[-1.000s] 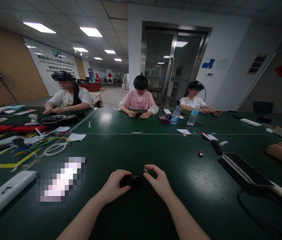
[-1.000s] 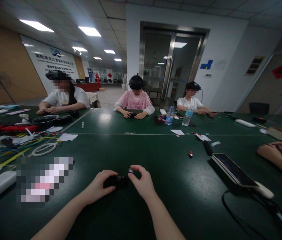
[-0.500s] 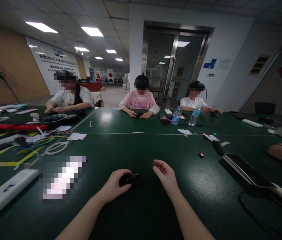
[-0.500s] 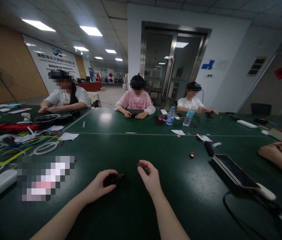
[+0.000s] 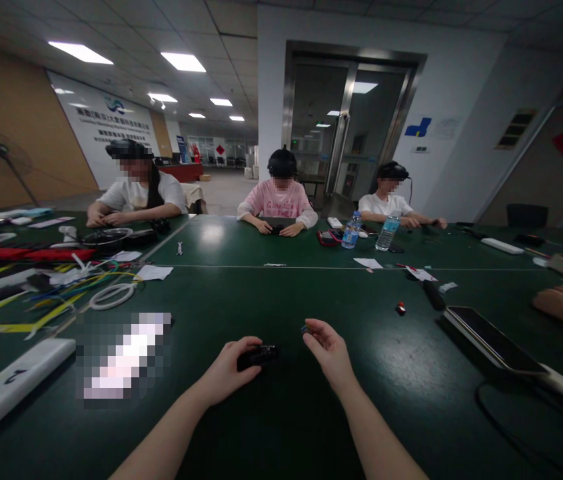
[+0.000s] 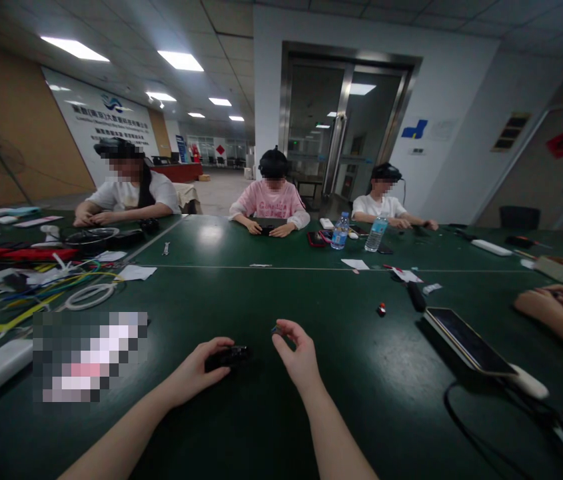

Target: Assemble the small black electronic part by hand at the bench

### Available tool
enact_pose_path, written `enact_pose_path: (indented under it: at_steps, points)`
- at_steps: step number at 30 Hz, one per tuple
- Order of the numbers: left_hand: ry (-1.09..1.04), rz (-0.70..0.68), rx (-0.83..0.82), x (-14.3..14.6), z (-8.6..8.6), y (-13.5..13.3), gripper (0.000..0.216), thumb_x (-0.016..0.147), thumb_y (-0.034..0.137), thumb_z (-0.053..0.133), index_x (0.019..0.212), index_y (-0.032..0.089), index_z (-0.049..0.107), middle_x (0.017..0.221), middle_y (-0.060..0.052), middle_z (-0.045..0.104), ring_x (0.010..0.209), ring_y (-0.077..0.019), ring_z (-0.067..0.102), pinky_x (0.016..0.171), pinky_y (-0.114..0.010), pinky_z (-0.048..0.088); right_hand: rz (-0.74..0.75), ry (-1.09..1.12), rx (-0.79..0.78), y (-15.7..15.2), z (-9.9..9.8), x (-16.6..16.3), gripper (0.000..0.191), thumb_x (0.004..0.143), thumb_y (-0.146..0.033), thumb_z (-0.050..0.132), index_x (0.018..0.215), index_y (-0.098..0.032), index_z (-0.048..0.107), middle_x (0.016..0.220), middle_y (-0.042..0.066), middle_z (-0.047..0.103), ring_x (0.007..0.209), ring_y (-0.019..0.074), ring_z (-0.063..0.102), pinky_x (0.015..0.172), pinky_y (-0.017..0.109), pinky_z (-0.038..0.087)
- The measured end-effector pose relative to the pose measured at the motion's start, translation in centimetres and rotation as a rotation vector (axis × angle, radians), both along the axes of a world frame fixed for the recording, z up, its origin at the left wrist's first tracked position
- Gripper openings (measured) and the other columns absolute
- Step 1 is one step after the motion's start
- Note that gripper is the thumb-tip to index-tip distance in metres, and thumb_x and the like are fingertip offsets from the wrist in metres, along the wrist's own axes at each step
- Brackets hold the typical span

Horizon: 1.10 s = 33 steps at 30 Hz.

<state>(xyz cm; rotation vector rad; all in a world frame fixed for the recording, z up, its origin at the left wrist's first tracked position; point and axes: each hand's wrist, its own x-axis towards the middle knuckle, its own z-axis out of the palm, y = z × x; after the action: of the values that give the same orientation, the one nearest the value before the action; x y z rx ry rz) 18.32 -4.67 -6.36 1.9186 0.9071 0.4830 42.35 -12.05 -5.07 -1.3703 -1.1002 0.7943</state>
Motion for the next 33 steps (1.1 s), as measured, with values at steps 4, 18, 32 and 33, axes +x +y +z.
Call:
enact_pose_path:
  at_steps: [4,18,32,33]
  points:
    - [0.005,0.006,0.005,0.0,0.1,-0.1,0.048,0.074,0.029,0.062,0.119,0.026,0.047,0.123,-0.006,0.050,0.115,-0.0243,0.050,0.103,-0.041,0.034,0.034,-0.043,-0.019,0.2,-0.1,-0.7,0.031,0.073,-0.032,0.063,0.103,-0.023,0.060,0.102,0.004,0.064,0.100,0.0200,0.057,0.094,0.040,0.042]
    - [0.052,0.011,0.121,0.5,0.8,-0.4,0.047,0.071,0.027,0.063,0.117,0.025,0.051,0.114,-0.005,0.058,0.113,-0.0241,0.049,0.100,-0.039,0.038,0.275,-0.231,-0.031,-0.2,0.7,-4.0,0.022,0.073,-0.031,0.063,0.095,-0.025,0.064,0.108,0.002,0.058,0.107,0.0202,0.053,0.095,0.038,0.039]
    - [0.009,0.015,0.056,0.2,-0.4,0.1,0.047,0.072,0.030,0.063,0.117,0.023,0.051,0.117,-0.006,0.055,0.112,-0.0227,0.051,0.099,-0.037,0.040,0.330,-0.562,-0.150,-0.8,1.7,-5.0,0.032,0.074,-0.024,0.062,0.105,-0.031,0.061,0.118,0.000,0.056,0.114,0.0212,0.047,0.099,0.040,0.034]
    - [-0.004,0.013,0.037,0.2,-0.5,0.2,0.047,0.073,0.030,0.063,0.118,0.022,0.050,0.118,-0.006,0.055,0.111,-0.0225,0.052,0.099,-0.037,0.040,0.333,-0.524,-0.144,-0.8,1.5,-5.0,0.036,0.073,-0.024,0.063,0.108,-0.032,0.059,0.119,-0.001,0.055,0.114,0.0217,0.047,0.098,0.041,0.034]
